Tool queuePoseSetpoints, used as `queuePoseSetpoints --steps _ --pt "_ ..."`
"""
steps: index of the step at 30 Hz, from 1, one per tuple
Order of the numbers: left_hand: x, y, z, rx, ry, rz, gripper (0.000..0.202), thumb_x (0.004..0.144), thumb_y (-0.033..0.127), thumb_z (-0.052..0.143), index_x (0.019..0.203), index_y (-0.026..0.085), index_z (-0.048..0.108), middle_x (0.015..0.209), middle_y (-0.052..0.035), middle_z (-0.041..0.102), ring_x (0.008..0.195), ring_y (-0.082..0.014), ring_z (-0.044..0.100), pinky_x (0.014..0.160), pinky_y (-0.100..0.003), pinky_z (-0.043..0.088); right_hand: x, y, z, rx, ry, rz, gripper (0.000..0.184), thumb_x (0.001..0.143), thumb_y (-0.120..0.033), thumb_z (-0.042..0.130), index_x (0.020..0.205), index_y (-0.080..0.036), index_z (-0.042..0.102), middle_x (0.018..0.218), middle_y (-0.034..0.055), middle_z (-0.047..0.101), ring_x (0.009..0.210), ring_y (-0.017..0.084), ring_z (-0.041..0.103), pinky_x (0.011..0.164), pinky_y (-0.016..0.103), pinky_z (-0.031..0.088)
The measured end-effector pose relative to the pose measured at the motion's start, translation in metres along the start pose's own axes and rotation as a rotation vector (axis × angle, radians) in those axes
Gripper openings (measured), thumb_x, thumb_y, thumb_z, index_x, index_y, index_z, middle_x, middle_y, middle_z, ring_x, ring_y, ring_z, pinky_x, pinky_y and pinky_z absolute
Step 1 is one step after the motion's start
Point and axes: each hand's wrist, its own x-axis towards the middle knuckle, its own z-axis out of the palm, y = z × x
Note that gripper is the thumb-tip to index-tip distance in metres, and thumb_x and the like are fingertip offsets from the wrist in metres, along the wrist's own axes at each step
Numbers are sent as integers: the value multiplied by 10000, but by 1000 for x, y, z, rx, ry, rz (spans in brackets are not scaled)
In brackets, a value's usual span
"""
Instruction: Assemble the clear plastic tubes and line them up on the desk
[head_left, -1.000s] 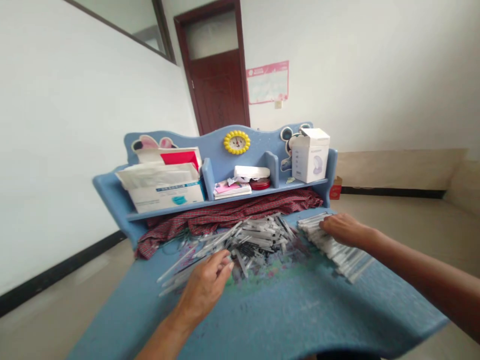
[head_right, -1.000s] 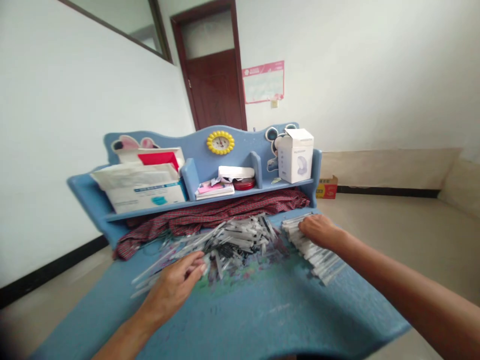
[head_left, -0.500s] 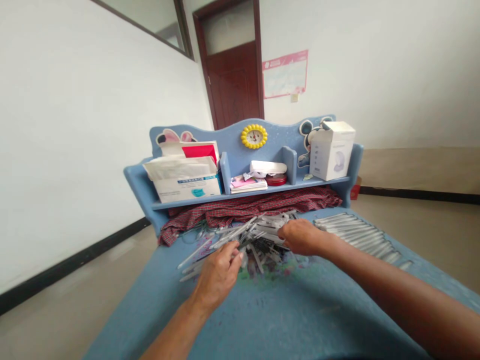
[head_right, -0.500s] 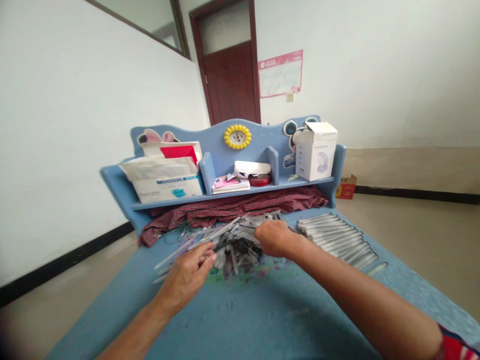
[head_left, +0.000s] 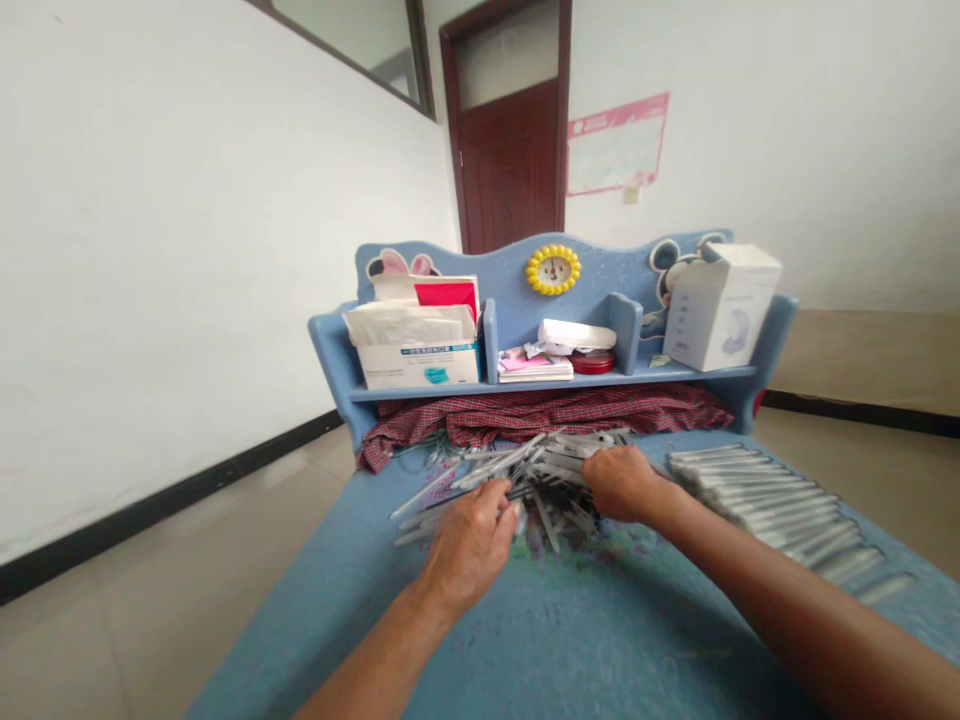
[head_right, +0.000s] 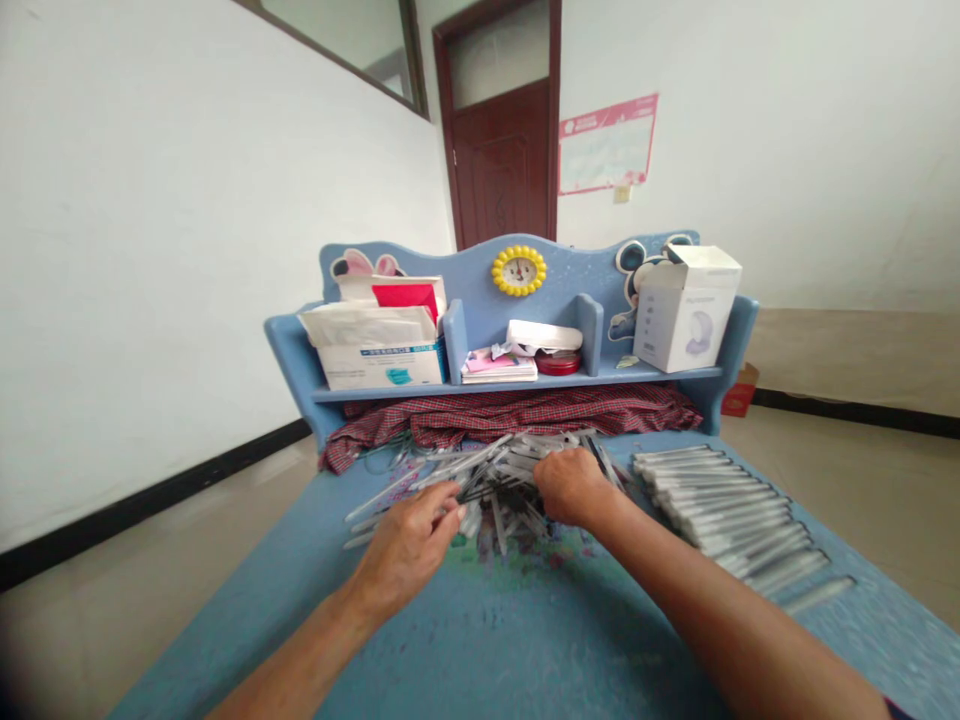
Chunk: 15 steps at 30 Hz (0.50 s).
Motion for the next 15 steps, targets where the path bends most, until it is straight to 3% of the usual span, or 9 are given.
queuePoseSetpoints --steps 15 --pt "-1 -5 4 32 -56 16 203 830 219 439 962 152 579 840 -90 671 809 -216 633 725 -308 457 -11 -1 2 8 29 -24 309 822 -194 383 973 -112 640 929 207 658 878 307 634 710 410 473"
